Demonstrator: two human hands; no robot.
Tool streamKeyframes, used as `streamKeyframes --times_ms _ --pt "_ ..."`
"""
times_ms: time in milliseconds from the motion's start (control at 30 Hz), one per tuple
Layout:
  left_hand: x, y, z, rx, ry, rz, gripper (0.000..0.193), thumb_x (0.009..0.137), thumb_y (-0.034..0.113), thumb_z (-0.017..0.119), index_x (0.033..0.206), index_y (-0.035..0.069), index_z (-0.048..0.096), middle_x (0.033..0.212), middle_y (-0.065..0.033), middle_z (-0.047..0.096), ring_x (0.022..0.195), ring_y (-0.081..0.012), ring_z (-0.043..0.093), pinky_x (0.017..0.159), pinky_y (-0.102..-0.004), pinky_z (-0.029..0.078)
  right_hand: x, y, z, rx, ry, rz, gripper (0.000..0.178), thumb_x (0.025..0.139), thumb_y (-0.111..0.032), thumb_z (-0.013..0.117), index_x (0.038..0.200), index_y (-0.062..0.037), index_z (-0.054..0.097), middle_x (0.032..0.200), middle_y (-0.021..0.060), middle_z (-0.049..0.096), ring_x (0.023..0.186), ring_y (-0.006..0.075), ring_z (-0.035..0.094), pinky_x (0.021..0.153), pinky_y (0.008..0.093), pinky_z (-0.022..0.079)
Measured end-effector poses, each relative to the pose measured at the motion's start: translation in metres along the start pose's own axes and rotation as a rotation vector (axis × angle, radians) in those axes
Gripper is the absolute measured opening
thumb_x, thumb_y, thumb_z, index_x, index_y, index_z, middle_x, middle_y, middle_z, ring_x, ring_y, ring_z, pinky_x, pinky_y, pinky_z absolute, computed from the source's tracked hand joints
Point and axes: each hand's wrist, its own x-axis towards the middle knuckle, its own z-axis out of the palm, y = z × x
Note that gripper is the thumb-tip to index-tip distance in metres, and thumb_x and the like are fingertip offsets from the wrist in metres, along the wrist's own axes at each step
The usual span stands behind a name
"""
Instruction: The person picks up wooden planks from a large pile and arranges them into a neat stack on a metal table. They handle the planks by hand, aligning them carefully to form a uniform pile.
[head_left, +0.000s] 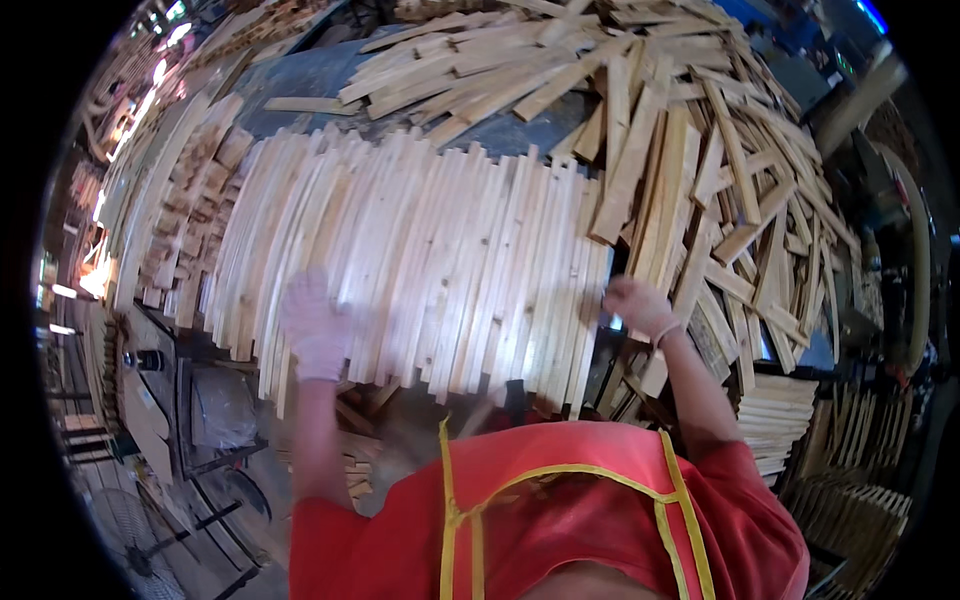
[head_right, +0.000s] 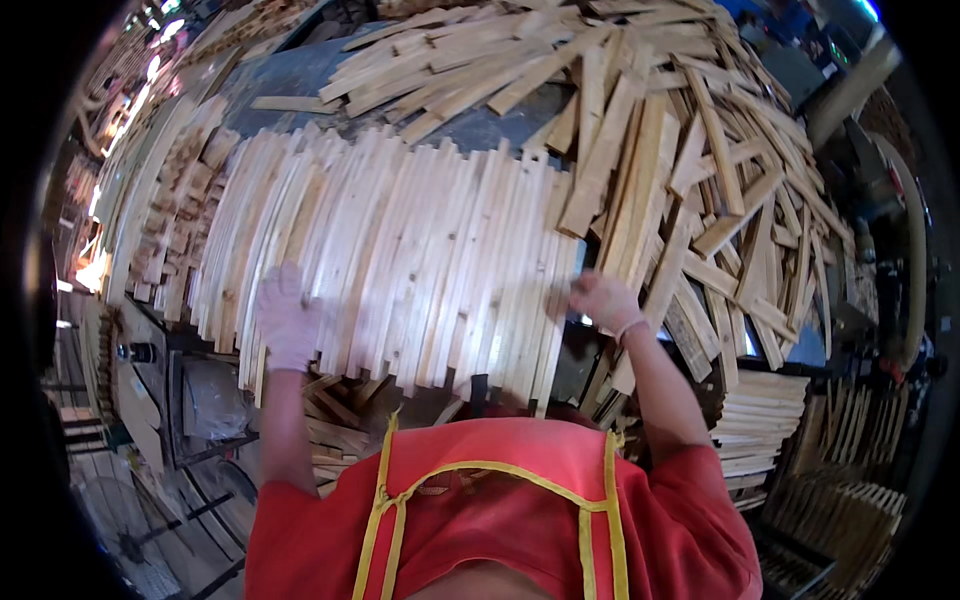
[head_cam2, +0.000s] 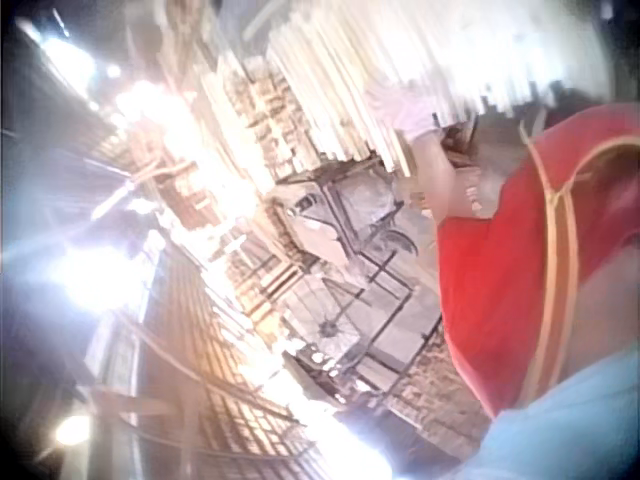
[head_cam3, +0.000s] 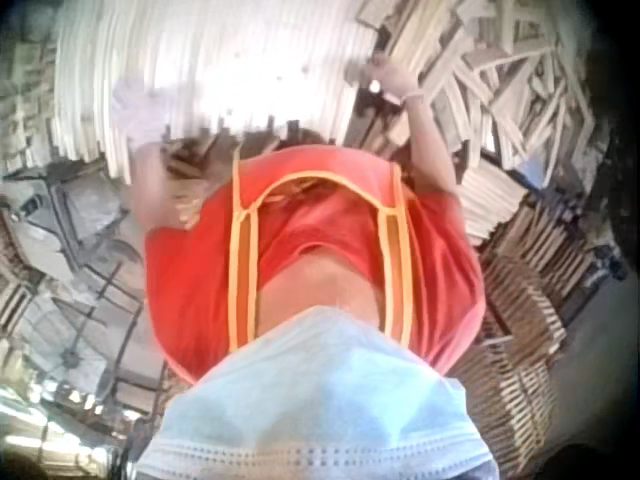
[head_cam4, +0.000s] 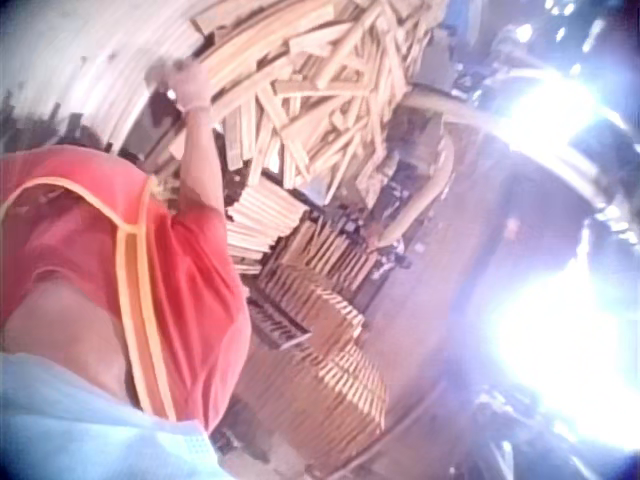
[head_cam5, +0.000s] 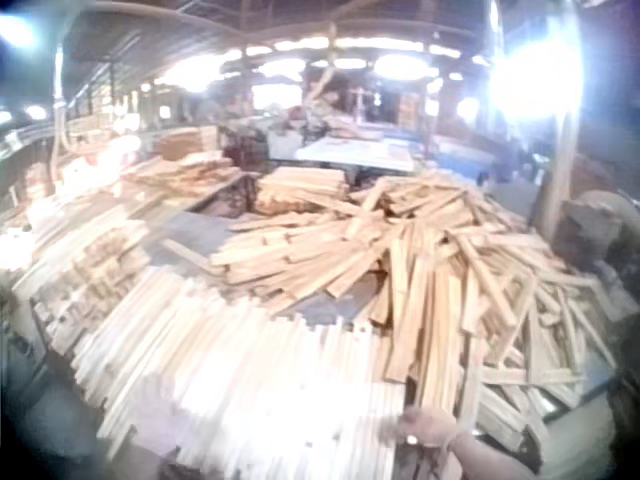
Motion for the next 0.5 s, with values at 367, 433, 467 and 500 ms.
streamKeyframes --times_ms 367,433,467,500 --pt "-0.158 0.349 -0.040 -0.627 -0.102 0.607 0.078 0.068 0.032 0.080 0.138 0.008 0.056 0.139 -0.0165 0.054 0.134 -0.0402 0.049 0.122 -0.0561 0.034 0.229 0.017 -0.079 -0.770 0.181 -0.386 0.038 0.095 -0.019 0.058 0.131 -0.0118 0.070 0.117 0.0185 0.074 0.117 0.0347 0.070 0.099 0.0480 0.053" --pt "-0.152 0.353 -0.039 -0.607 -0.089 0.547 0.072 0.069 0.027 0.080 0.135 0.009 0.056 0.134 -0.0152 0.054 0.131 -0.0382 0.049 0.119 -0.0558 0.036 0.233 0.041 -0.091 -0.790 0.252 -0.440 0.037 0.095 -0.021 0.057 0.127 -0.0127 0.072 0.120 0.0178 0.074 0.120 0.0332 0.069 0.100 0.0485 0.051" --pt "-0.149 0.355 -0.047 -0.569 -0.137 0.532 0.071 0.069 0.026 0.080 0.133 0.009 0.056 0.133 -0.0148 0.054 0.130 -0.0378 0.050 0.117 -0.0557 0.037 0.227 0.050 -0.102 -0.832 0.210 -0.418 0.034 0.094 -0.021 0.056 0.121 -0.0127 0.076 0.117 0.0176 0.075 0.118 0.0332 0.070 0.101 0.0480 0.051" --pt "-0.151 0.355 -0.052 -0.529 -0.182 0.520 0.069 0.068 0.025 0.079 0.132 0.009 0.057 0.131 -0.0144 0.054 0.128 -0.0374 0.051 0.116 -0.0555 0.037 0.215 0.054 -0.114 -0.873 0.174 -0.394 0.032 0.094 -0.022 0.056 0.114 -0.0126 0.079 0.115 0.0173 0.076 0.116 0.0332 0.071 0.101 0.0475 0.051"
